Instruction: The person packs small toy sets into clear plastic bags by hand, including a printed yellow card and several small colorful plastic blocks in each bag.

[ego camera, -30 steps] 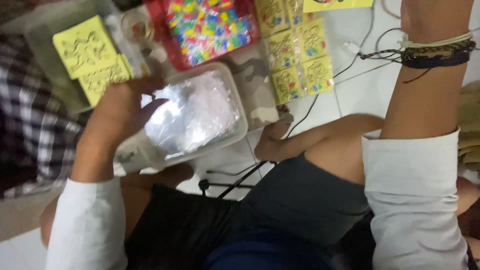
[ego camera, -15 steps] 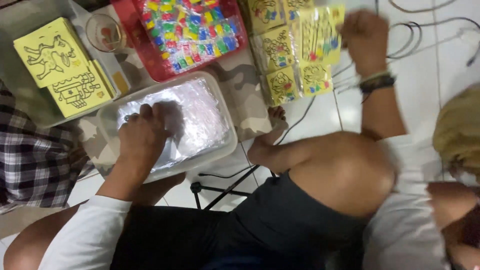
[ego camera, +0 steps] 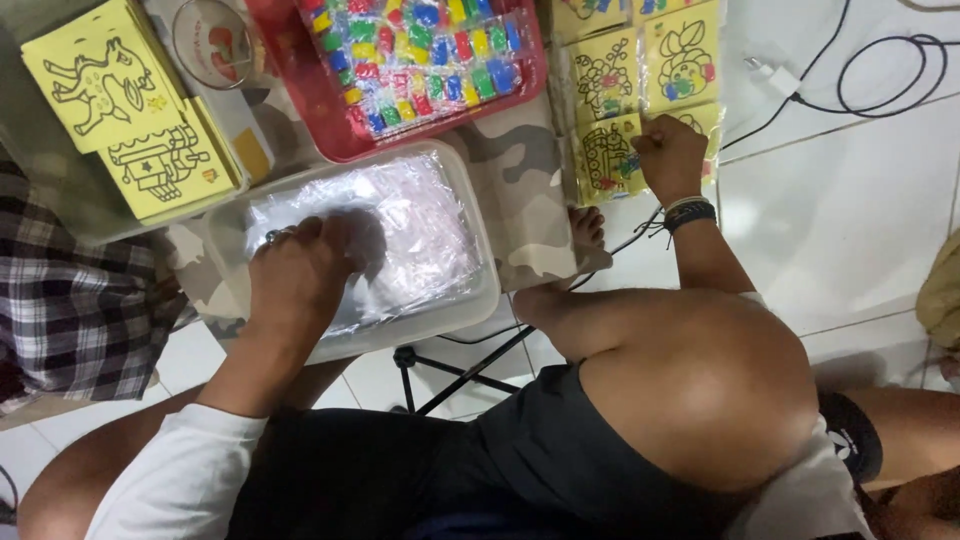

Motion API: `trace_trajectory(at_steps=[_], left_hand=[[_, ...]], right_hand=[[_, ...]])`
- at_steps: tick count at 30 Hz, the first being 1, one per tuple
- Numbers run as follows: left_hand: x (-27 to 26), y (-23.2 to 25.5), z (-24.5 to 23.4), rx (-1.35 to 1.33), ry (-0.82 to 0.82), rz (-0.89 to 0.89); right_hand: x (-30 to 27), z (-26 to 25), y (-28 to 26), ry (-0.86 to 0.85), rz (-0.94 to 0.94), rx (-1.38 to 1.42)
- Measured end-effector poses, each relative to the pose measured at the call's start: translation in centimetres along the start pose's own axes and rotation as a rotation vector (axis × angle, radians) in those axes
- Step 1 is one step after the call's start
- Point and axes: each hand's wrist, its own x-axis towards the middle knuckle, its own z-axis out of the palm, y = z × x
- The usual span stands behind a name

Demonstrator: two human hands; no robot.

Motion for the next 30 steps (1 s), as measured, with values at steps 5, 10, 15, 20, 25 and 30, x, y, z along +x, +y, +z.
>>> trace_trajectory(at_steps=[5,10,15,20,25,30], left_hand=[[-0.3,0.1,-1.0,-0.064,-0.002,-0.002],[-0.4,0.1,-0.7,-0.124,-0.049,-0.047],[-0.7,-0.2,-0.3,-0.255,-0.015,-0.033],[-2.3,-1.7,-0.4,-0.476,0.1,0.001],[-4.8,-2.8,-5.1,-0.59,0.189,0.074],[-8.2,-5.4,-9.0,-0.92,0.415,0.23]], right_hand=[[-0.4,0.0,-0.3,0.01,-0.091,-0.147],[0.7,-0.2,-1.0,-0.118,0.048,-0.329],[3.4,-4.2,-1.4,-0.12,0.163,-0.295],[4.9,-16.7,-10.5,0.048,-0.476,-0.321],[-2.3,-27.6,-31.1,0.022,-0.771,0.045],[-9.4,-24.2,-46.0,-0.394,-0.901,0.337]])
